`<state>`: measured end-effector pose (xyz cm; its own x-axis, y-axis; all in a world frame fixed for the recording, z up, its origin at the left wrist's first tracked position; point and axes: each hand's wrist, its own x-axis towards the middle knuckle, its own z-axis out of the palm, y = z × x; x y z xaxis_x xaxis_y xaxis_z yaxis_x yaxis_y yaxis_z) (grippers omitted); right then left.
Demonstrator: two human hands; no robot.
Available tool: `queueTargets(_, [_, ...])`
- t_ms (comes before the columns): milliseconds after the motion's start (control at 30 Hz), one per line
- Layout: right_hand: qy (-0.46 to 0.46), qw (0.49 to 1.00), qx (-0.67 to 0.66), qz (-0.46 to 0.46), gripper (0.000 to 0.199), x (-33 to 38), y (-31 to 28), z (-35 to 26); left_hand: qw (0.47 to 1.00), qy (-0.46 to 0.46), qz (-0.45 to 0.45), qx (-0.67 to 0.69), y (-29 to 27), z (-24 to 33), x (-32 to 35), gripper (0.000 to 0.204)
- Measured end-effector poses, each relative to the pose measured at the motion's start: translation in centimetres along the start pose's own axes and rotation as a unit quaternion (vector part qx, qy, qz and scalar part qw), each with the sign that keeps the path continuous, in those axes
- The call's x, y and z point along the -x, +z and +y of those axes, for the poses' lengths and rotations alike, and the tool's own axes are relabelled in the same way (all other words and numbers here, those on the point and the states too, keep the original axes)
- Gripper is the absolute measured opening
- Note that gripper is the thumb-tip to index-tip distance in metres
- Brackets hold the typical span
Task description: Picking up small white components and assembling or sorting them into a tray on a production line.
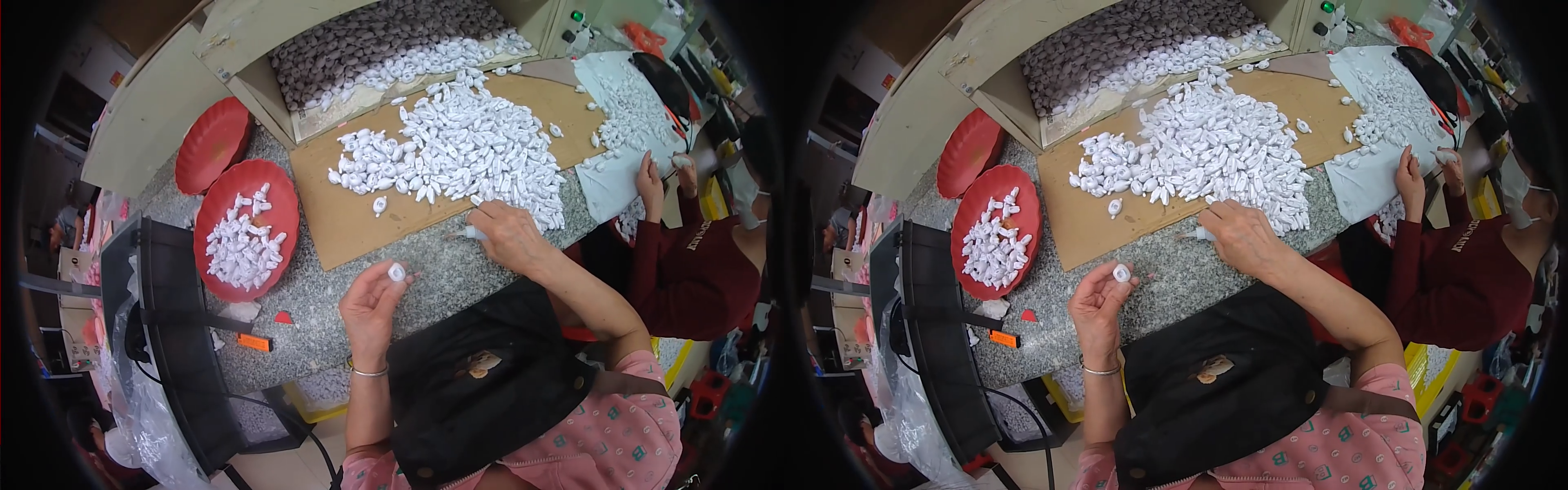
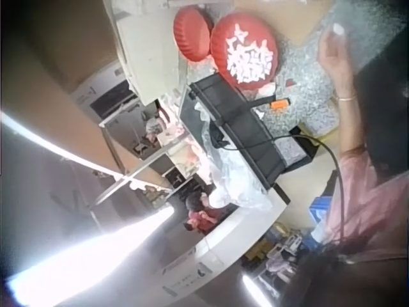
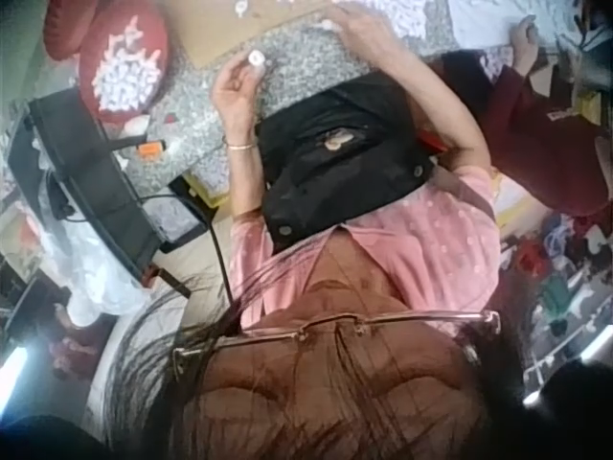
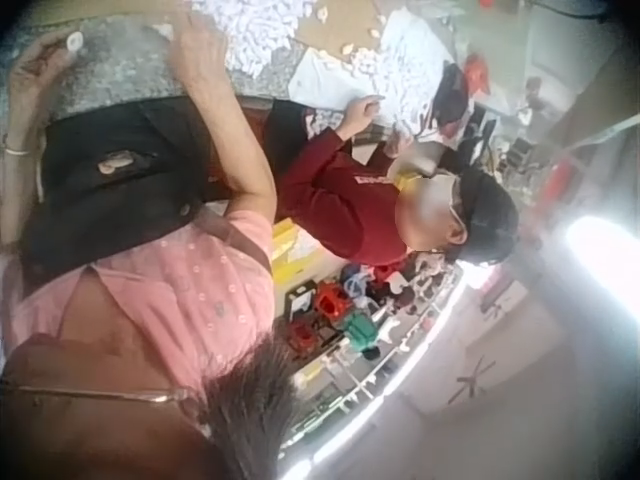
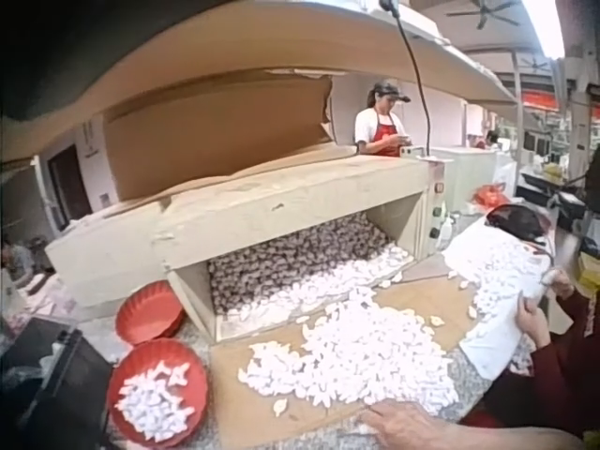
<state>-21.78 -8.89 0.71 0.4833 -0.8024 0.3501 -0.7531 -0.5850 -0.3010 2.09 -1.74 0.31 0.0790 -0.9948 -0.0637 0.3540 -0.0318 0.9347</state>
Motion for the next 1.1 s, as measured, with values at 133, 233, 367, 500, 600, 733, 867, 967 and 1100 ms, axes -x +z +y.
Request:
queueTargets(133, [-0.026,0.997,-0.063,-0.033,0.022,0.3,0.2,0.6,1.000,0.001,-0.006,0.005,0.1,0.1,0.1,0.031])
queueTargets(233, [-0.048,0.994,-0.082,-0.057,0.024,0.2,0.1,0.7,1.000,0.002,-0.004,0.011,-0.5,-0.2,0.4,0.032])
queueTargets(367, [0.021,0.994,-0.102,-0.013,0.023,0.4,0.4,0.1,1.000,-0.005,0.006,0.015,-0.9,-0.2,0.6,0.031])
queueTargets(500, [0.105,0.988,-0.098,0.064,0.022,1.0,0.4,-0.7,1.000,0.000,0.011,0.016,-1.2,-0.1,0.7,0.031])
queueTargets(600, [0.099,0.991,-0.076,0.051,0.021,0.6,0.4,-1.4,1.000,-0.009,0.013,0.014,-1.2,-0.1,0.5,0.032])
queueTargets(733, [0.094,0.994,-0.015,-0.059,0.021,-0.8,0.4,-2.0,1.000,-0.006,0.002,0.024,-1.3,0.1,0.3,0.032])
queueTargets(867, [0.025,0.995,-0.017,-0.092,0.026,-0.8,0.0,-1.4,0.999,0.010,0.007,0.037,-1.9,-0.1,0.4,0.030])
queueTargets(967, [-0.032,0.994,-0.034,-0.101,0.030,-0.3,0.1,-1.2,0.999,-0.010,0.025,0.029,-2.0,-0.2,0.5,0.032])
queueTargets(1100, [-0.032,0.995,-0.066,-0.073,0.033,0.4,-0.7,-2.5,0.999,-0.001,0.013,0.031,-2.1,-0.2,0.4,0.032])
